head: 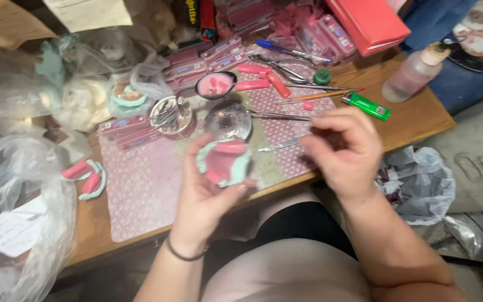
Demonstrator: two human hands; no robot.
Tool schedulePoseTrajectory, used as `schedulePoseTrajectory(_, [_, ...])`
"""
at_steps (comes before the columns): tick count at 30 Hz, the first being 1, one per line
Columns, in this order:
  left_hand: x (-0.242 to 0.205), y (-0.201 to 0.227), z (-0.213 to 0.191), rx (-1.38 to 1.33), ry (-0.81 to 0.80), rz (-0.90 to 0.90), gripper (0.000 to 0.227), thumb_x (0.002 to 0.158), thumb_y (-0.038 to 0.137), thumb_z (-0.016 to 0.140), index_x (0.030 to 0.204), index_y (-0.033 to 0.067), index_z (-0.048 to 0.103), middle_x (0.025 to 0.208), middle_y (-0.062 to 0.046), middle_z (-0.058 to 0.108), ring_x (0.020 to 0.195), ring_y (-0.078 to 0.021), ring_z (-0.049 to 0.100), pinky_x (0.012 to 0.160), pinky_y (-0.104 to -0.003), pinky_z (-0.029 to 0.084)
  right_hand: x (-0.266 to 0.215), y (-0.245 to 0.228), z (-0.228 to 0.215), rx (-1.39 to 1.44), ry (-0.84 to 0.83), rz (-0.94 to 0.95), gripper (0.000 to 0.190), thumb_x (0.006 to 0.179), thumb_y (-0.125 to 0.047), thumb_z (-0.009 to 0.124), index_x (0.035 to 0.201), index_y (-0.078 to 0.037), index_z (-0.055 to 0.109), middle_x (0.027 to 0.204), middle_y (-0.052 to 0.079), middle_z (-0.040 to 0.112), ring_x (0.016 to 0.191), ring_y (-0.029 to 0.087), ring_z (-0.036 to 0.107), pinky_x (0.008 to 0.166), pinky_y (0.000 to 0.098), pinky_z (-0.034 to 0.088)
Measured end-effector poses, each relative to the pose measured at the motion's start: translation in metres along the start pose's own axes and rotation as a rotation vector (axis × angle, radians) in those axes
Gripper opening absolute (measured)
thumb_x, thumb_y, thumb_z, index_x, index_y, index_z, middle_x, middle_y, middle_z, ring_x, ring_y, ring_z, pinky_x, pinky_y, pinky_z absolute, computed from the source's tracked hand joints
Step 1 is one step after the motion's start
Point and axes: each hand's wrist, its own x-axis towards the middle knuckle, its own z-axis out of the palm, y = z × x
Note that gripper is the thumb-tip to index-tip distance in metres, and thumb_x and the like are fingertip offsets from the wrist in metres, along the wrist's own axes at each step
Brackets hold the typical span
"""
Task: The person repairs a pink denture by applying a liquid from a bottle, heating a metal tool over a flame, and using the tool to smooth and shape the denture material. They also handle a green mold and place the denture into a plastic bag.
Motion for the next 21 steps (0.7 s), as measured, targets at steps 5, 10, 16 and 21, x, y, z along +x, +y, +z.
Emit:
schedulePoseTrajectory(5, [0.002, -0.01, 0.018, -0.027, -0.078, 0.004, 0.079, 0.088, -0.013, 0.072, 0.149, 0.0137, 0.031, 0.138, -0.029, 0.058, 0.113, -0.0329, 0.069, 0.102, -0.048, 0.062, 0.008, -0.026, 0.025, 0.142, -0.247, -0.103, 0.04, 0.088, -0.025, 0.085, 0.121, -0.008, 0.07, 0.119, 0.015, 0.067, 0.11, 0.027, 0.068, 0.101, 0.0378, 0.055])
schedulePoseTrajectory(10, [0.005, -0.011, 0.021, -0.026, -0.123, 0.032, 0.071, 0.092, -0.008, 0.072, 0.147, 0.0139, 0.033, 0.143, -0.026, 0.056, 0.127, -0.0273, 0.059, 0.109, -0.049, 0.058, 0.012, -0.033, 0.036, 0.169, -0.234, -0.087, 0.029, 0.086, -0.017, 0.087, 0.11, -0.006, 0.072, 0.11, 0.014, 0.07, 0.102, 0.025, 0.071, 0.095, 0.035, 0.057])
schedulePoseTrajectory(16, [0.005, -0.016, 0.021, 0.024, -0.037, 0.001, 0.078, 0.086, -0.006, 0.077, 0.149, 0.0131, 0.035, 0.128, -0.012, 0.056, 0.111, -0.0155, 0.059, 0.104, -0.03, 0.051, 0.006, -0.026, 0.043, 0.197, -0.18, -0.137, 0.019, 0.089, -0.011, 0.083, 0.103, -0.004, 0.071, 0.101, 0.012, 0.072, 0.094, 0.025, 0.071, 0.087, 0.035, 0.058])
schedulePoseTrajectory(21, [0.004, -0.015, 0.023, 0.017, -0.032, 0.0, 0.077, 0.086, -0.006, 0.077, 0.148, 0.0109, 0.034, 0.128, -0.013, 0.055, 0.111, -0.017, 0.06, 0.103, -0.038, 0.06, 0.006, -0.026, 0.043, 0.187, -0.184, -0.172, 0.016, 0.091, -0.009, 0.081, 0.103, -0.004, 0.072, 0.102, 0.011, 0.074, 0.096, 0.027, 0.072, 0.093, 0.0393, 0.058])
